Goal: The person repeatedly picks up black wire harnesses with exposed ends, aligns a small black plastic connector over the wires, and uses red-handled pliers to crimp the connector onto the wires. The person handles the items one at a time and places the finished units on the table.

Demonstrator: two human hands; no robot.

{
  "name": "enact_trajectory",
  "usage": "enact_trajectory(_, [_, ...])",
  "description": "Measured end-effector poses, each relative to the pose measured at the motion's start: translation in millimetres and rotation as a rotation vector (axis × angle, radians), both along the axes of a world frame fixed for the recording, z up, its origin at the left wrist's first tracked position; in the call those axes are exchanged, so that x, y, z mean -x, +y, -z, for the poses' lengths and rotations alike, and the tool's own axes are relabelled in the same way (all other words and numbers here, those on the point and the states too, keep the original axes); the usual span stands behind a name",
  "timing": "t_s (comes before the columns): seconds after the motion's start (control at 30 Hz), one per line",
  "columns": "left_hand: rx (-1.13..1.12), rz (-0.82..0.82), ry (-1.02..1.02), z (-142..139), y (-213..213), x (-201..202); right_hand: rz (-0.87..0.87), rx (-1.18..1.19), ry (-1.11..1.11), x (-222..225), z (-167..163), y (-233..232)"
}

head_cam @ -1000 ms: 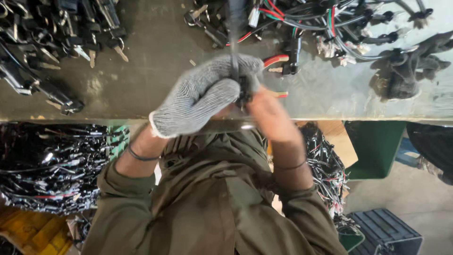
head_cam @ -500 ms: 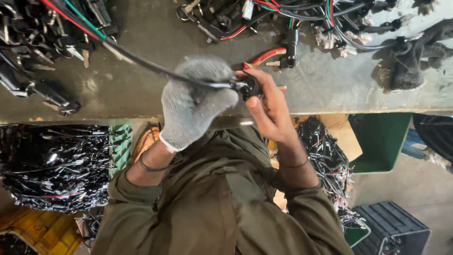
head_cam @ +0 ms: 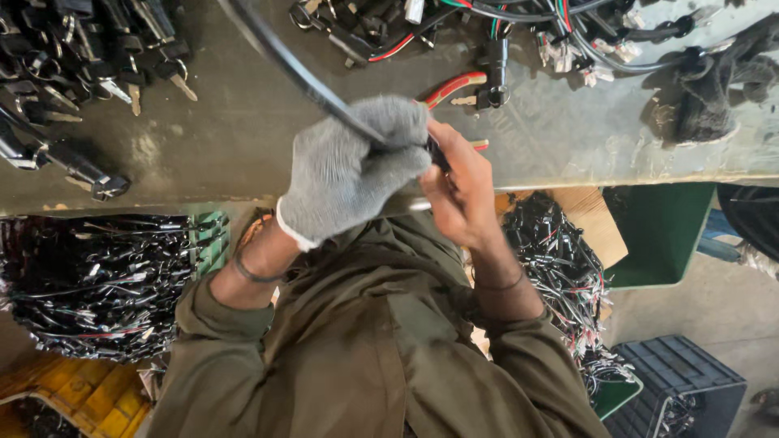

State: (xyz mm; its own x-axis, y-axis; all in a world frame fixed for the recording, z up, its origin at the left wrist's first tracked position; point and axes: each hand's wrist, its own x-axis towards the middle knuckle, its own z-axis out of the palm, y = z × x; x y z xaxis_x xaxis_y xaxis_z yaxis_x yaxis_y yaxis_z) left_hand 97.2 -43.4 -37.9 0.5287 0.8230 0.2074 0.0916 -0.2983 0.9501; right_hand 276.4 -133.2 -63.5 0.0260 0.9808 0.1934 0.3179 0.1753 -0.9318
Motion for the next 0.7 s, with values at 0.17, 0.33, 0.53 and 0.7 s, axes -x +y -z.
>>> enact_trajectory(0.17, [-0.15,0.024,0.039,-8.1,-7.7,-1.0,0.046,0.287,0.497,4.2,11.5,3.2])
enact_trajectory(0.33, [-0.041,-0.02,0.223,-0.5,-9.0,1.3,0.027,0.445,0.536,-1.6,30.9,-1.9])
enact_trajectory(0.53, [-0.076,0.308,-0.014,15.8,5.1,11.4,-0.075,0.196,0.395,0.7,44.2,1.5])
enact_trajectory(0.7, [0.099,0.402,-0.129,10.1,9.0,12.2,-0.302,0.37,0.622,-8.0,39.1,-0.3])
